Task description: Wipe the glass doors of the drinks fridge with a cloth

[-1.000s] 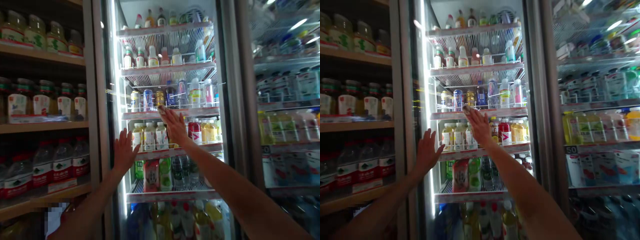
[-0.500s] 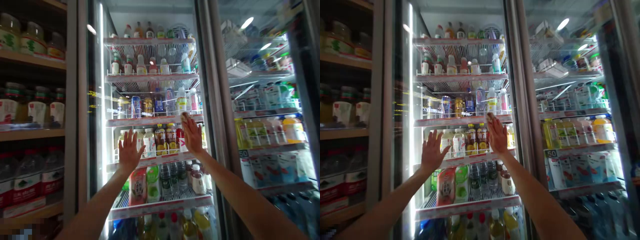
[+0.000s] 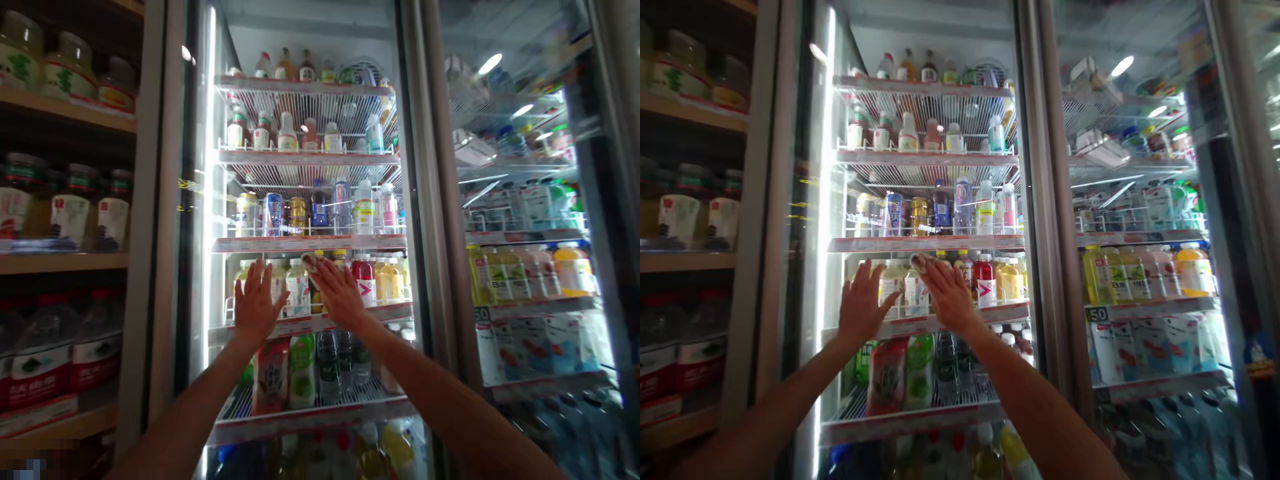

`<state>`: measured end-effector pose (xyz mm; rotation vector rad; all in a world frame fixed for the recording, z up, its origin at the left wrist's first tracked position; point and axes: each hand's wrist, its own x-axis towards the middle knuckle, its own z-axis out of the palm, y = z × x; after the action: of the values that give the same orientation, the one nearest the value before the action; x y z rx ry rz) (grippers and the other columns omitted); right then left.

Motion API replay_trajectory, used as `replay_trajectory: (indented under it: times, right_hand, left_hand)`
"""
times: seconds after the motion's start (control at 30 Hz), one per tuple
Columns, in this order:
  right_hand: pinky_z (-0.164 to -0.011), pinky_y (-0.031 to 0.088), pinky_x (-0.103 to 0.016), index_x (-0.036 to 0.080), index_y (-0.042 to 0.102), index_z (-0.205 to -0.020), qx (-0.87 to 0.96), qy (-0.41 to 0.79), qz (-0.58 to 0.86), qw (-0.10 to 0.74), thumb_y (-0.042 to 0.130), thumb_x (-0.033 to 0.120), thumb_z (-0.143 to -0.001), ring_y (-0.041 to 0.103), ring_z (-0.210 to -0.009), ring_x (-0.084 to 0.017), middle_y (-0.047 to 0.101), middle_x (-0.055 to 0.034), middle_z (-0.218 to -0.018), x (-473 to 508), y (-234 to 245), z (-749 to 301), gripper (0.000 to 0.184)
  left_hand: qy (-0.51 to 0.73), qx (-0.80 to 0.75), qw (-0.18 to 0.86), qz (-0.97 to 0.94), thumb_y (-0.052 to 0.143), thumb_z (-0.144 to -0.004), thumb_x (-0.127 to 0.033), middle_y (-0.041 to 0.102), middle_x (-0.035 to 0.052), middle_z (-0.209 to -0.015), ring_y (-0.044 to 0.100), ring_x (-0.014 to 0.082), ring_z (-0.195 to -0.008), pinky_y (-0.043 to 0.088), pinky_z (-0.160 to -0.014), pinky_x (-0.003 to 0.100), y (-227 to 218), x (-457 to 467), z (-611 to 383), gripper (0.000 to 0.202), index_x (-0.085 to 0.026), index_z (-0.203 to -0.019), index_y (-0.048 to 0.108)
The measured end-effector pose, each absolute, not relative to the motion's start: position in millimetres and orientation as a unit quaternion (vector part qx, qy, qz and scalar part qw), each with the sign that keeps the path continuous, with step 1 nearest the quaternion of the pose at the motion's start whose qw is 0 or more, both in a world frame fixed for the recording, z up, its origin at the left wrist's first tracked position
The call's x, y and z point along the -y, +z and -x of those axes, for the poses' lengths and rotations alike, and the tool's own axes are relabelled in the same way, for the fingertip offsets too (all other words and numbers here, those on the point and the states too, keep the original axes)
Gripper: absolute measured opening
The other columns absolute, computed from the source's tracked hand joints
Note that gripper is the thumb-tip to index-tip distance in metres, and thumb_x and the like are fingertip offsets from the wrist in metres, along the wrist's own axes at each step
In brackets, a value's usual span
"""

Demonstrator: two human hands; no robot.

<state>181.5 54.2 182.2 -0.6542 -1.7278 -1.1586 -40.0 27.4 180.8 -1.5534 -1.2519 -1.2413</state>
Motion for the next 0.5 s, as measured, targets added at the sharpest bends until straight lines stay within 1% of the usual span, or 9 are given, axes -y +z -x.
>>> replay_trajectory:
  times: [0.03,0.07,0.13,0.17,0.23,0.3,0.4,0.47,0.5]
  right_hand:
    - [-0.110,0.025,-0.052,0.029,0.007,-0.148,0.690,-0.473,0.290,0.464,0.034,0.018,-0.089,0.026,-0.138,-0.023,0.033,-0.0042,-0.148,-54,191,-197,0.065]
    - [-0.109,0.026,-0.055,0.028,0.010,-0.148,0.657,-0.467,0.332,0.490,0.032,0.019,-0.090,0.027,-0.137,-0.025,0.032,-0.0059,-0.149,-54,203,-213,0.062]
    - [-0.105,0.026,-0.061,0.024,0.016,-0.147,0.550,-0.426,0.426,0.578,0.029,0.021,-0.091,0.028,-0.136,-0.031,0.029,-0.0111,-0.149,-58,230,-236,0.058]
    - [-0.103,0.027,-0.063,0.022,0.017,-0.147,0.507,-0.406,0.450,0.613,0.029,0.022,-0.091,0.028,-0.136,-0.033,0.028,-0.0131,-0.149,-60,242,-238,0.058]
    - [-0.103,0.027,-0.064,0.021,0.017,-0.147,0.495,-0.395,0.429,0.644,0.030,0.021,-0.090,0.026,-0.136,-0.034,0.028,-0.0136,-0.149,-62,255,-217,0.059]
    - [-0.106,0.025,-0.061,0.023,0.013,-0.148,0.565,-0.416,0.348,0.622,0.033,0.019,-0.088,0.023,-0.138,-0.031,0.027,-0.0108,-0.150,-62,251,-173,0.063]
    - [-0.113,0.022,-0.051,0.023,0.010,-0.148,0.687,-0.452,0.249,0.511,0.040,0.022,-0.087,0.018,-0.140,-0.025,0.027,-0.0059,-0.151,-58,229,-116,0.069]
    - [-0.114,0.020,-0.047,0.025,0.010,-0.148,0.734,-0.477,0.214,0.434,0.042,0.024,-0.086,0.019,-0.140,-0.022,0.028,-0.0024,-0.151,-56,223,-113,0.069]
    - [-0.115,0.019,-0.047,0.026,0.011,-0.147,0.737,-0.487,0.211,0.419,0.042,0.023,-0.087,0.021,-0.140,-0.021,0.029,-0.0014,-0.150,-56,225,-123,0.068]
  left_hand:
    - [-0.501,0.502,0.378,0.595,0.034,-0.087,-0.054,0.025,0.0164,-0.150,0.018,0.0309,-0.140,0.020,-0.110,0.054,183,-27,46,0.067,-0.013,-0.141,0.030]
    - [-0.515,0.515,0.368,0.579,0.034,-0.087,-0.055,0.025,0.0175,-0.150,0.019,0.0320,-0.140,0.021,-0.109,0.056,186,-26,53,0.069,-0.013,-0.141,0.029]
    - [-0.528,0.536,0.354,0.555,0.033,-0.087,-0.055,0.024,0.0196,-0.149,0.020,0.0336,-0.139,0.023,-0.107,0.058,190,-24,66,0.071,-0.010,-0.141,0.028]
    - [-0.526,0.541,0.352,0.554,0.033,-0.087,-0.054,0.024,0.0203,-0.149,0.021,0.0338,-0.138,0.024,-0.107,0.057,191,-24,72,0.071,-0.009,-0.141,0.028]
    - [-0.514,0.541,0.355,0.563,0.033,-0.087,-0.053,0.025,0.0209,-0.149,0.022,0.0342,-0.138,0.026,-0.106,0.057,192,-23,79,0.070,-0.007,-0.139,0.030]
    - [-0.511,0.534,0.363,0.567,0.032,-0.087,-0.053,0.027,0.0210,-0.148,0.023,0.0344,-0.138,0.029,-0.105,0.056,193,-23,83,0.069,-0.007,-0.139,0.031]
    - [-0.508,0.529,0.373,0.569,0.034,-0.086,-0.053,0.030,0.0205,-0.146,0.025,0.0342,-0.137,0.028,-0.106,0.054,196,-22,87,0.068,-0.008,-0.137,0.034]
    - [-0.501,0.537,0.373,0.567,0.036,-0.085,-0.053,0.029,0.0202,-0.147,0.025,0.0338,-0.137,0.026,-0.107,0.054,201,-20,92,0.068,-0.009,-0.137,0.035]
    - [-0.500,0.544,0.370,0.562,0.036,-0.085,-0.053,0.028,0.0201,-0.148,0.024,0.0336,-0.138,0.025,-0.108,0.054,204,-18,96,0.069,-0.009,-0.137,0.034]
